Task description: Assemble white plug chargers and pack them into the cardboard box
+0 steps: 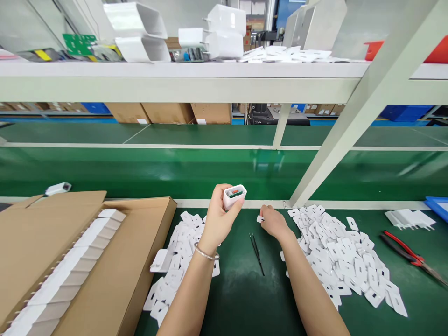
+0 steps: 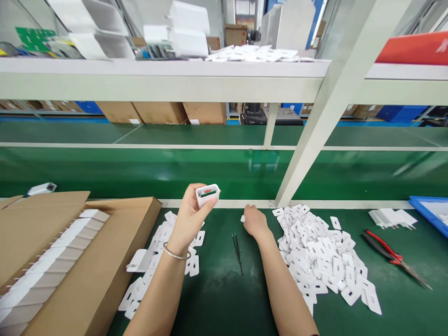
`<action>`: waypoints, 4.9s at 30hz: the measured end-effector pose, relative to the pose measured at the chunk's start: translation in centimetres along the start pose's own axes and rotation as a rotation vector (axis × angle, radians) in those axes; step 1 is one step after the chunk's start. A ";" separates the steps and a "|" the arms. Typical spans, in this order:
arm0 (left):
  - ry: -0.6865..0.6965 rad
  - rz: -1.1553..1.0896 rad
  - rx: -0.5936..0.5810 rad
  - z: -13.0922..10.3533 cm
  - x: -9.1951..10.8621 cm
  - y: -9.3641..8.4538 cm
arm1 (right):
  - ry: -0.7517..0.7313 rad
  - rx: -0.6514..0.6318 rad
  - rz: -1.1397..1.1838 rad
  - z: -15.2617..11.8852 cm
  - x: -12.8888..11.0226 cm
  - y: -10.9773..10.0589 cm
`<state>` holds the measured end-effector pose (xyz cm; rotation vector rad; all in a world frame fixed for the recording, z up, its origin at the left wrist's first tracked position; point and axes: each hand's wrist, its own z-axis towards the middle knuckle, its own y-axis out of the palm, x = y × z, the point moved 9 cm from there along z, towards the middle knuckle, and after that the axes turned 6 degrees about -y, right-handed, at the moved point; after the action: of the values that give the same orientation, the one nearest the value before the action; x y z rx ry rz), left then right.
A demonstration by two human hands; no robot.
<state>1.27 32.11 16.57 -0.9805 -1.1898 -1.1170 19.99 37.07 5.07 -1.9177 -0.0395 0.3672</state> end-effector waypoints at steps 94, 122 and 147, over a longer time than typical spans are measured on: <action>0.484 0.014 -0.162 -5.5 3.7 3.6 | -0.732 0.818 0.941 -13.0 -6.4 -11.8; 0.516 -0.067 -0.153 -4.7 4.8 3.5 | -0.764 0.782 0.998 -12.6 -6.1 -11.9; 0.310 -0.143 -0.035 -3.2 4.3 3.7 | -0.595 0.811 0.539 -11.2 -4.9 -13.1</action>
<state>5.58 29.15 20.43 -0.7241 -1.0020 -1.3531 20.31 30.81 21.85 -0.9437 0.2103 1.1179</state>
